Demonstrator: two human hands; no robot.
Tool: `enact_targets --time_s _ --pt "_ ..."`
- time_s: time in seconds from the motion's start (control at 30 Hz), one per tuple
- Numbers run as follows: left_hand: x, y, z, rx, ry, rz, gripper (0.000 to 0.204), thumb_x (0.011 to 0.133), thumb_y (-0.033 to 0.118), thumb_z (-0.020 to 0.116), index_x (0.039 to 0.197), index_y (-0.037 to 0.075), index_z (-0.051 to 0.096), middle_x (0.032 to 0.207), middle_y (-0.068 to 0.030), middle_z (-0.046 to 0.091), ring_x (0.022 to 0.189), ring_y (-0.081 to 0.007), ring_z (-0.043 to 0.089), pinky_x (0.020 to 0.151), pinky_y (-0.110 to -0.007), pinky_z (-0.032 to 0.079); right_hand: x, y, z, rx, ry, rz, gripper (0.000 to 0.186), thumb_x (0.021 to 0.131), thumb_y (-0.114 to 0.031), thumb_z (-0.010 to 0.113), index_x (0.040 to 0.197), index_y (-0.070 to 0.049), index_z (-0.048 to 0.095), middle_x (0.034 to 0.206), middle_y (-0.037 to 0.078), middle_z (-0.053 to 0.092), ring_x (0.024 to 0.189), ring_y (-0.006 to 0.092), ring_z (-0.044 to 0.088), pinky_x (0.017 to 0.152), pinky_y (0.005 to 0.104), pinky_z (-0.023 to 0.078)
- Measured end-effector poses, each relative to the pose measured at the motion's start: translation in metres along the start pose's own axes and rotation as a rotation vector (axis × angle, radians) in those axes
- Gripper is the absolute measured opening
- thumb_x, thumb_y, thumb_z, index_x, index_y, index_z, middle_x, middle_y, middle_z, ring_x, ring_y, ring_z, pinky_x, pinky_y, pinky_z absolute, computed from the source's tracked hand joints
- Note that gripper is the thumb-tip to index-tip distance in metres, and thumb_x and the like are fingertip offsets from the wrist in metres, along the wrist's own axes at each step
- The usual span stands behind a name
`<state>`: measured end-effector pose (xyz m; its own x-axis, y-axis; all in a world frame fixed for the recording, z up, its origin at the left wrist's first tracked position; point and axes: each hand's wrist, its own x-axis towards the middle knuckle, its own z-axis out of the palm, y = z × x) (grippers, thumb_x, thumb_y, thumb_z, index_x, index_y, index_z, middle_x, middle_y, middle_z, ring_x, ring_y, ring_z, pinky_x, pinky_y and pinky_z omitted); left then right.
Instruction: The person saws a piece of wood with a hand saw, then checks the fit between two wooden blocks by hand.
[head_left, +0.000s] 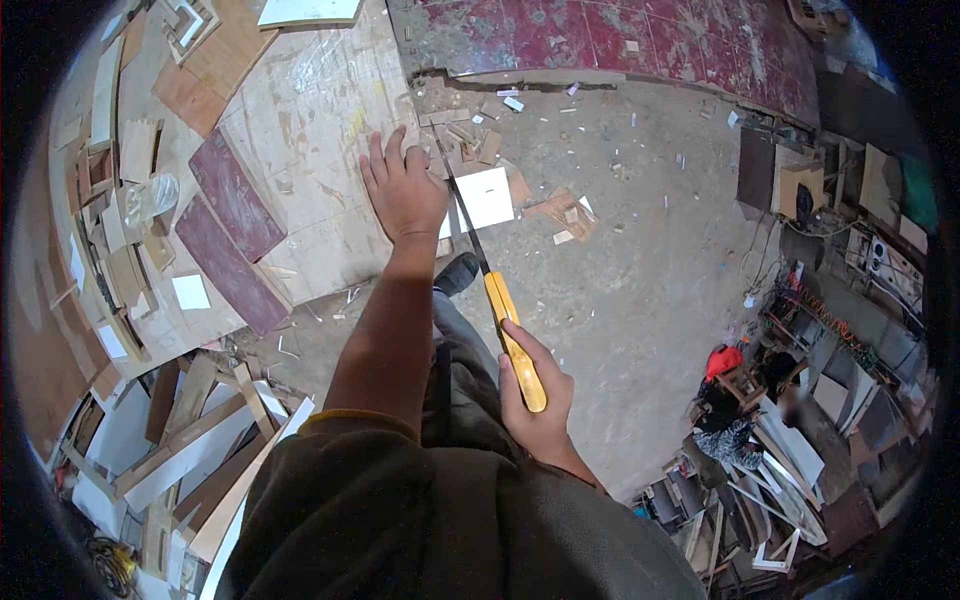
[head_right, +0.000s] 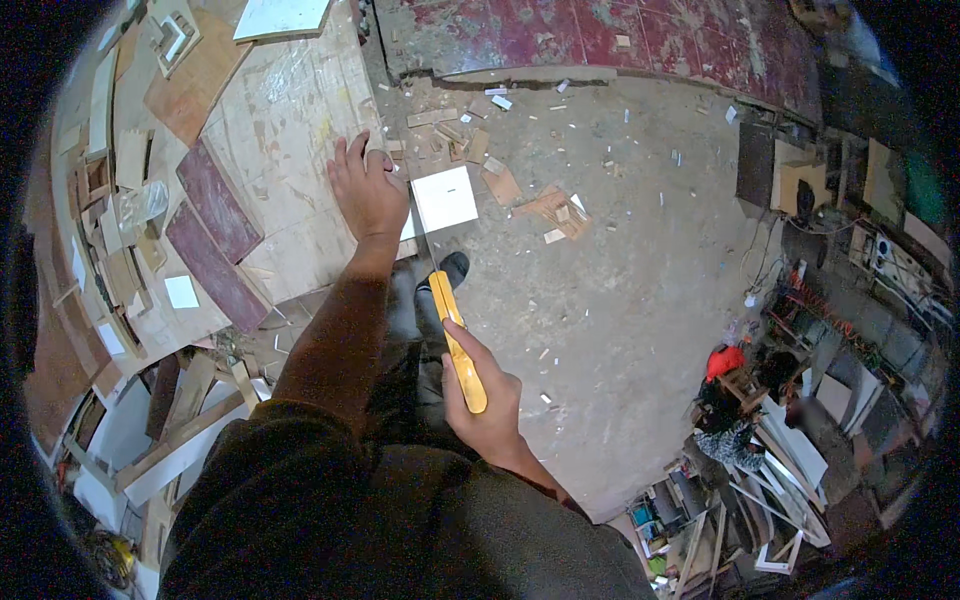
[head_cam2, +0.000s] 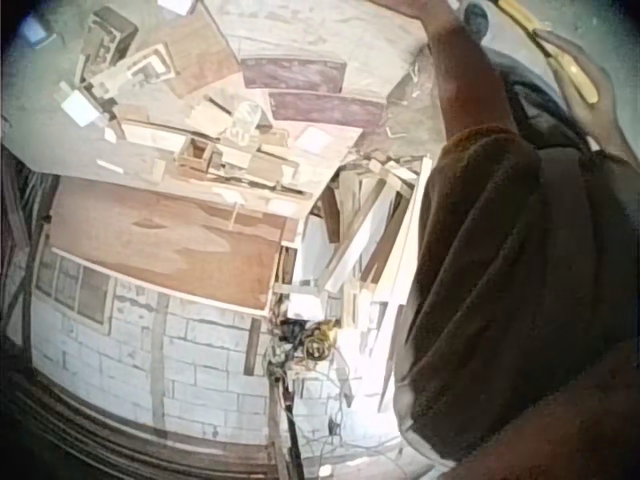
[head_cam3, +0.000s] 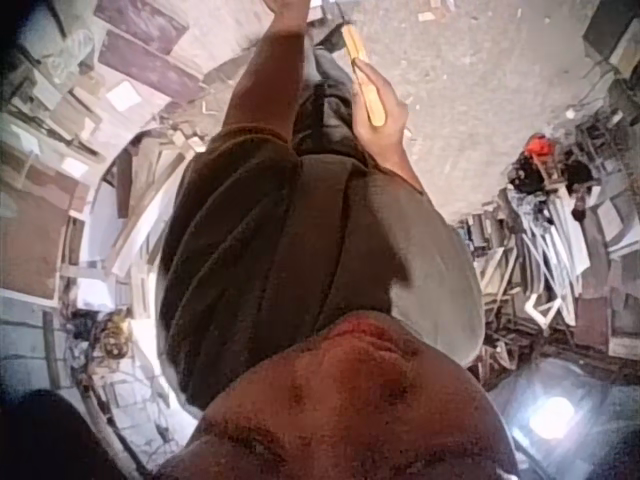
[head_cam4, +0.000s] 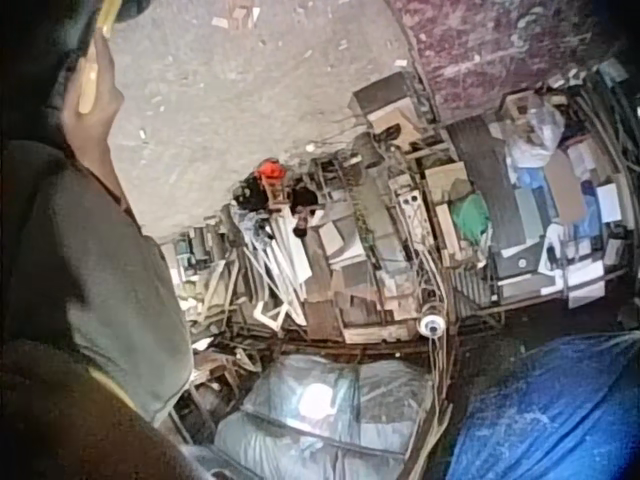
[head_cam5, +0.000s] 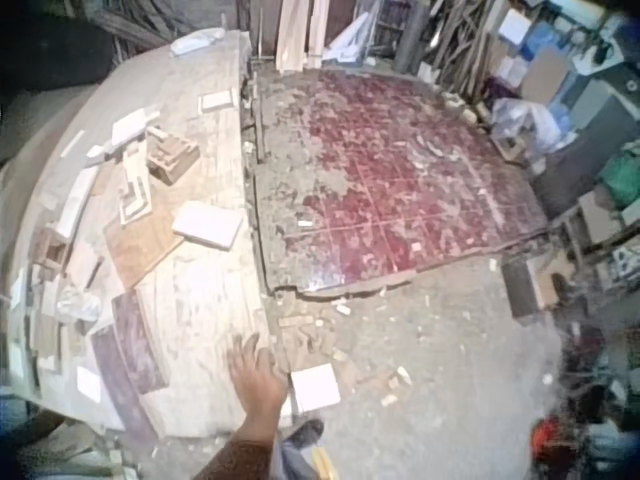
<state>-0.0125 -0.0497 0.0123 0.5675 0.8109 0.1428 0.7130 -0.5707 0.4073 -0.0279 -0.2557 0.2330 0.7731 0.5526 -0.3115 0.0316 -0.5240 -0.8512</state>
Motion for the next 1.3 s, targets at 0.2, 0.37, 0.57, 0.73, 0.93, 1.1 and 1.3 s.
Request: enact_targets --time_s 0.2,0.37,0.57,0.73,0.93,1.1,1.3 --pt "0.001 0.004 -0.002 0.092 -0.020 0.004 0.010 0.078 0.011 0.062 0.087 0.013 0.063 0.137 -0.0055 0.053 0.142 -0.0333 0.034 0.119 -0.055 0.020 0.000 0.008 -0.003 0.021 -0.007 -0.019 0.043 0.090 0.003 0.064 0.131 -0.003 0.060 0.110 0.021 0.071 0.087 0.0152 0.071 0.075 0.0258 0.053" --pt "-0.001 0.000 0.002 0.106 -0.035 -0.003 0.010 0.078 0.012 0.062 0.087 0.014 0.063 0.137 -0.0054 0.054 0.142 -0.0335 0.034 0.119 -0.056 0.019 -0.008 0.005 -0.005 0.024 -0.030 0.020 0.043 0.089 0.004 0.064 0.131 -0.003 0.060 0.111 0.022 0.071 0.088 0.0168 0.072 0.075 0.0261 0.053" --pt "0.000 0.001 0.004 0.099 -0.023 0.020 0.011 0.080 0.013 0.062 0.091 0.013 0.065 0.136 -0.0064 0.054 0.142 -0.0350 0.034 0.119 -0.056 0.019 -0.001 0.015 0.001 0.026 -0.026 0.006 0.043 0.089 0.005 0.064 0.131 -0.003 0.060 0.114 0.023 0.069 0.098 0.0212 0.072 0.081 0.0269 0.053" --pt "-0.003 0.000 0.000 0.087 -0.056 0.015 0.013 0.080 0.012 0.062 0.092 0.012 0.065 0.137 -0.0064 0.054 0.142 -0.0355 0.034 0.119 -0.056 0.018 -0.004 -0.005 -0.007 0.017 -0.074 0.069 0.042 0.089 0.005 0.064 0.131 -0.003 0.060 0.120 0.023 0.068 0.106 0.0211 0.070 0.085 0.0272 0.052" --pt "0.000 0.001 0.000 0.064 -0.054 0.025 0.014 0.079 0.011 0.061 0.093 0.011 0.064 0.136 -0.0072 0.055 0.142 -0.0361 0.034 0.119 -0.057 0.018 0.018 0.009 0.007 0.019 0.002 0.004 0.040 0.089 0.004 0.064 0.129 -0.003 0.061 0.116 0.020 0.070 0.098 0.0163 0.070 0.080 0.0263 0.053" --pt "0.000 -0.004 0.002 0.071 -0.043 0.020 0.015 0.078 0.011 0.062 0.093 0.010 0.064 0.136 -0.0074 0.055 0.142 -0.0366 0.034 0.118 -0.057 0.019 -0.003 0.004 0.000 0.015 0.005 0.017 0.039 0.090 0.002 0.064 0.129 -0.003 0.061 0.113 0.019 0.071 0.095 0.0176 0.072 0.079 0.0264 0.053" --pt "0.008 0.002 0.009 0.011 0.027 0.070 0.014 0.076 0.006 0.057 0.090 0.008 0.059 0.135 -0.0093 0.055 0.139 -0.0399 0.036 0.114 -0.062 0.024 0.040 0.010 0.019 0.058 -0.028 0.035 0.039 0.090 0.007 0.061 0.128 0.000 0.061 0.118 0.022 0.069 0.099 0.0196 0.071 0.083 0.0279 0.054"
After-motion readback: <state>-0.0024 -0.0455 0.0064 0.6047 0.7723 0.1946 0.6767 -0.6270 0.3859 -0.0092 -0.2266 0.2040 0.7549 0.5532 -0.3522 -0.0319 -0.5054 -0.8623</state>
